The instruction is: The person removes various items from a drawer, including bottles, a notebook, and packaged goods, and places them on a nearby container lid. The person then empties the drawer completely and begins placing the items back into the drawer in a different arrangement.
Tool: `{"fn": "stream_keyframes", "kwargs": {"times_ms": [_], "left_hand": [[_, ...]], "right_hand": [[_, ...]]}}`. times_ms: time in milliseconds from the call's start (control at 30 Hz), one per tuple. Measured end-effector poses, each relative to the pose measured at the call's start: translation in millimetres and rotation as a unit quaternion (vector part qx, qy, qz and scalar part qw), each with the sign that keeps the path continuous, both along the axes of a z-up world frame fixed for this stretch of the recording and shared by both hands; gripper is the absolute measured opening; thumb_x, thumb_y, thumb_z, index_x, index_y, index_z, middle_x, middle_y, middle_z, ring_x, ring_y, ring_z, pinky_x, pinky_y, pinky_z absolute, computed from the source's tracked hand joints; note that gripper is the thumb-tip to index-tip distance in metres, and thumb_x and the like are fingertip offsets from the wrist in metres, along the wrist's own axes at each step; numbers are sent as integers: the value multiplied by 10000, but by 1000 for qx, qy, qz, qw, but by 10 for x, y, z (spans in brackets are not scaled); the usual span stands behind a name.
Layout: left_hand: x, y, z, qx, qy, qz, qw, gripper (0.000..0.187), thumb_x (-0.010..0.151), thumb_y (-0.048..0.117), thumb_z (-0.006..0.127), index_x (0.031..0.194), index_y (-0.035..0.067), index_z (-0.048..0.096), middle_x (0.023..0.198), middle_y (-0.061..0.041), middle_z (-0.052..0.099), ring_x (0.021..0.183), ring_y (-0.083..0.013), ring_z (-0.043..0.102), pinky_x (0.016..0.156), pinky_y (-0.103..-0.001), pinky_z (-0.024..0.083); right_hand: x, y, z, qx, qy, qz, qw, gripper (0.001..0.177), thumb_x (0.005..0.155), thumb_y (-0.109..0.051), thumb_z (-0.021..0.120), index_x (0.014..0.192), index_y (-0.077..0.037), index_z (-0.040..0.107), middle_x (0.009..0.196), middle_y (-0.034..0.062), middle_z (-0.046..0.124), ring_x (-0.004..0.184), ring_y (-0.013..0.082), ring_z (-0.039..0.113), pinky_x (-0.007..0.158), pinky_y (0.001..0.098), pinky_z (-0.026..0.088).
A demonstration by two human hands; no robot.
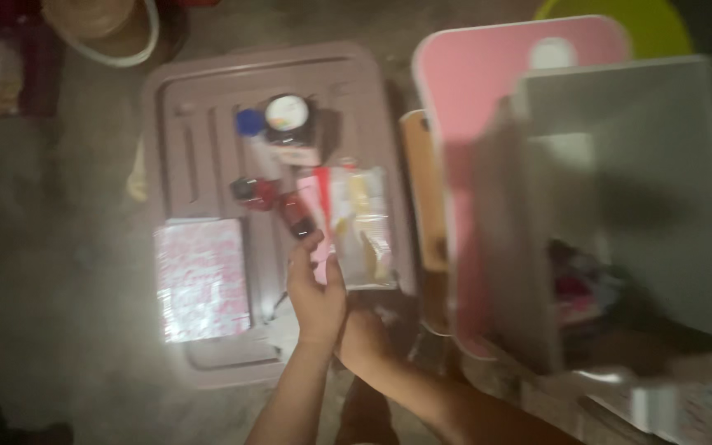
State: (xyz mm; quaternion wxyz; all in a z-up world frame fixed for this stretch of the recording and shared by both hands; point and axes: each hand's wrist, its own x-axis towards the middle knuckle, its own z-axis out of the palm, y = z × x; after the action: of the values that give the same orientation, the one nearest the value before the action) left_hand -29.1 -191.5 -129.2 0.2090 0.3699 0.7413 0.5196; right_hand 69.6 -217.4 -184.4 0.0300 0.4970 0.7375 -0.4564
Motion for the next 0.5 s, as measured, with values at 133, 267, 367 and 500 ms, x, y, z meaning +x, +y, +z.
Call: {"fn": "stream_keyframes", "kwargs": {"times_ms": [133,267,367,500], "left_hand": [[652,573,632,83,-80,8,993,336,981,66,596,1311,8,584,1310,-127,659,1231,-240,632,1005,-361,518],[1308,949,919,158,-134,-14,978,346,977,34,561,1321,-3,563,1313,-120,636,1257,-214,614,1045,-335,521],[1855,1080,991,205,-194,-61,957,312,1023,21,553,1332,-16,566,1300,-123,637,1214,-212,622,1080,-333,499],[2391,1067,946,129,-179,-95,971,325,1018,-8,516,1331,37,591,1273,-140,662,1191,-270,641,1066,-352,498]], "right_hand": [[608,570,891,82,153,-170,970,258,840,-74,620,1080,-30,706,992,171,741,909,316,719,765,406,554],[1346,950,1359,145,240,-260,924,355,828,59,546,1135,-43,691,972,142,751,810,239,731,711,331,562],[1963,1373,1454,164,339,-264,888,384,846,97,506,1140,-68,689,1027,113,767,911,183,723,753,286,555],[2784,1997,1326,373,228,-176,882,349,883,94,570,1188,-58,647,1086,118,715,939,212,709,831,294,565]]}}
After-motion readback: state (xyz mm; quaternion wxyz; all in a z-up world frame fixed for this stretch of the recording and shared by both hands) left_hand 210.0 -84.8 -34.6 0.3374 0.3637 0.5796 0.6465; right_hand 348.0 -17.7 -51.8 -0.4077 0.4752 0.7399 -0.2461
